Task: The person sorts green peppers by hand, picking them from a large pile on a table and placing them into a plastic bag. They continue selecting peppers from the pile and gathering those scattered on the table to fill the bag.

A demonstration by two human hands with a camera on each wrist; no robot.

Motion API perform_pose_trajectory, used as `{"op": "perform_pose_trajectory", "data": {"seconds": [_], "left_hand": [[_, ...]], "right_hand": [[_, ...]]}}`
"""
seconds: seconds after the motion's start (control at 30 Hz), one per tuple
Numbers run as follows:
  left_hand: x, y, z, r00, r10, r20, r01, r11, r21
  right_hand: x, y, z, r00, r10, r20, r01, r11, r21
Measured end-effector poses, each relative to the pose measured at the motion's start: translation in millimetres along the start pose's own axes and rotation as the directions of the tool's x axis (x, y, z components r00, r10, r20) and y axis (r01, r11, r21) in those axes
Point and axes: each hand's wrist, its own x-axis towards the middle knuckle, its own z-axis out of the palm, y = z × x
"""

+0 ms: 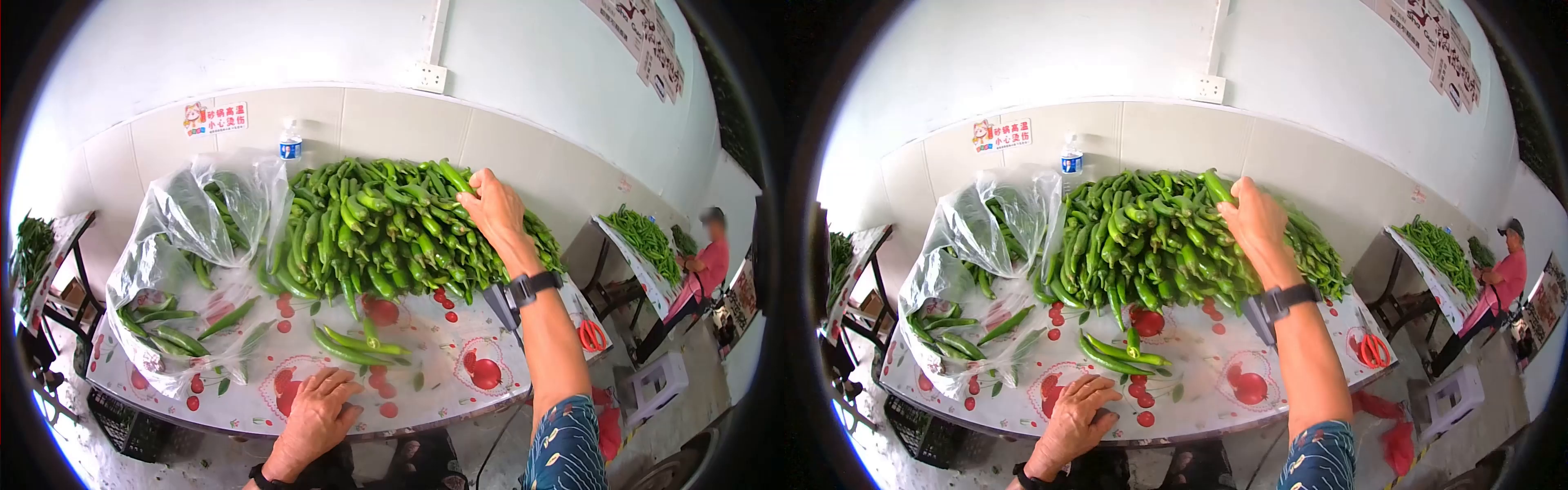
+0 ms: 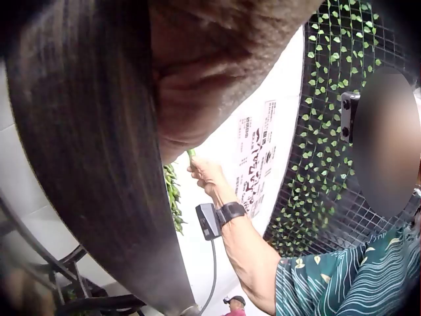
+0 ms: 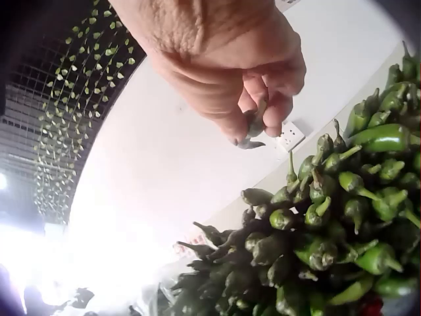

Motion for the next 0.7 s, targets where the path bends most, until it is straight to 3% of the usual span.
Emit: {"op": "perform_pose_trajectory", "data": {"seconds": [0.2,0.4,0.5,0.7], "left_hand": [[0,-1,0,1.0,0.008,0.007,-0.008,1.0,0.011],[0,-3,1,1.0,0.01,0.009,-0.01,1.0,0.019],[0,-1,-1,1.0,0.004,0.015,-0.004,1.0,0.009],[-1,-1,0,1.0,0.025,0.006,-0.025,0.999,0.031]], "right_hand": [[15,-1,42,0.989,-0.141,0.051,0.15,0.954,-0.261],[15,8,49,0.984,-0.177,-0.029,0.173,0.979,-0.104],[15,14,58,0.99,-0.141,0.009,0.141,0.99,0.012],[9,4,55,0.953,-0.247,-0.178,0.213,0.958,-0.19]]}}
